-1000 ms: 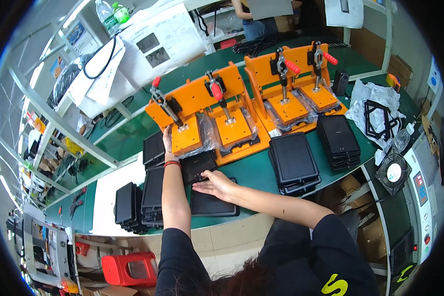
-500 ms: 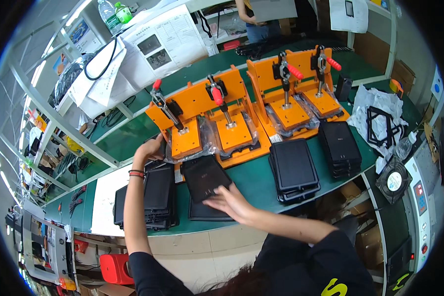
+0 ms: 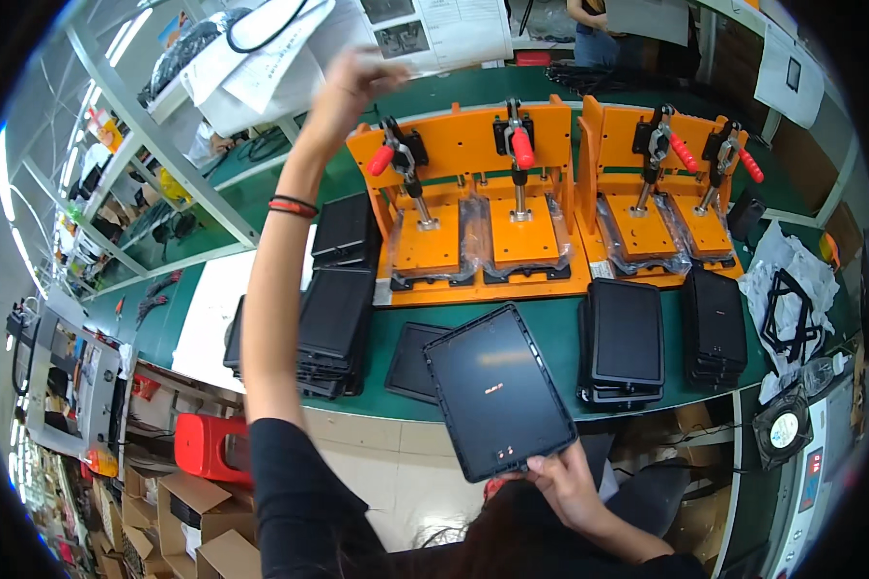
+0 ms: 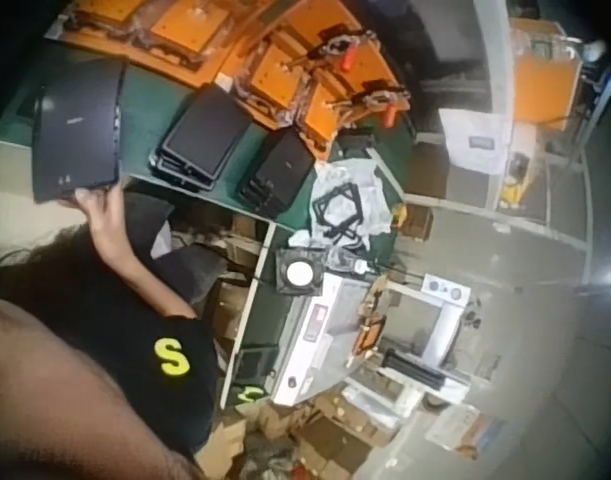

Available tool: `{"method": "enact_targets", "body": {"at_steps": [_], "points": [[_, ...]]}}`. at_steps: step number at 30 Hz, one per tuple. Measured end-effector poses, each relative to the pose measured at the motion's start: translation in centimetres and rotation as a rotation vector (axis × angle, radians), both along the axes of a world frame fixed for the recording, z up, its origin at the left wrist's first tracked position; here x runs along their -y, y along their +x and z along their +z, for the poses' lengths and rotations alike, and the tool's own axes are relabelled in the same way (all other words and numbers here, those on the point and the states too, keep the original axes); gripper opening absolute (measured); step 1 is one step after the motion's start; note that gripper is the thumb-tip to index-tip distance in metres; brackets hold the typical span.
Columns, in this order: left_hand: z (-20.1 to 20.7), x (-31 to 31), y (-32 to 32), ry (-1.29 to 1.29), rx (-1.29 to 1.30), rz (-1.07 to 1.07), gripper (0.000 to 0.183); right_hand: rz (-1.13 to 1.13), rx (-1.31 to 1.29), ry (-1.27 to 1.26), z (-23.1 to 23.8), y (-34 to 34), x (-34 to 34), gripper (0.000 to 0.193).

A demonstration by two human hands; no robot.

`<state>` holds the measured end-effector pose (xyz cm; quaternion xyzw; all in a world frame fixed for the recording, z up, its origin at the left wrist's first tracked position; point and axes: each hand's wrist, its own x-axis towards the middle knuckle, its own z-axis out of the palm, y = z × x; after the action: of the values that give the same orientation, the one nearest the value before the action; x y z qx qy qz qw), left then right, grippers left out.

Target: The person assembles black rectangular electronic devices by placing them into orange clamping fixtures and operating a lever to secure them. They then remove the devices and place them into a cardboard box. The process is repeated for multiple units.

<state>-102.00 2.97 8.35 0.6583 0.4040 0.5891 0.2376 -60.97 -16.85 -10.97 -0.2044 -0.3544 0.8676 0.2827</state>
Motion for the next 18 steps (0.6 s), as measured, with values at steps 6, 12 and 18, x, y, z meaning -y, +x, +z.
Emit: {"method": "enact_targets", "body": {"at_steps": [6, 12, 18], "points": [[-5.6, 1.5, 3.6, -0.038, -1.274, 0.396, 0.019, -0.017, 0.067, 0.055, -2.0, 0.9, 0.6, 0.050], [-8.0, 6.8, 9.5, 0.484, -1.131, 0.437, 0.025, -0.256, 0.188, 0.415, 0.0, 2.0, 0.0, 0.048], [-12.9, 17.5, 15.5, -0.557, 0.266, -0.126, 0.070, -0.392, 0.373, 0.945, -1.5, 1.9, -2.5, 0.038]]}}
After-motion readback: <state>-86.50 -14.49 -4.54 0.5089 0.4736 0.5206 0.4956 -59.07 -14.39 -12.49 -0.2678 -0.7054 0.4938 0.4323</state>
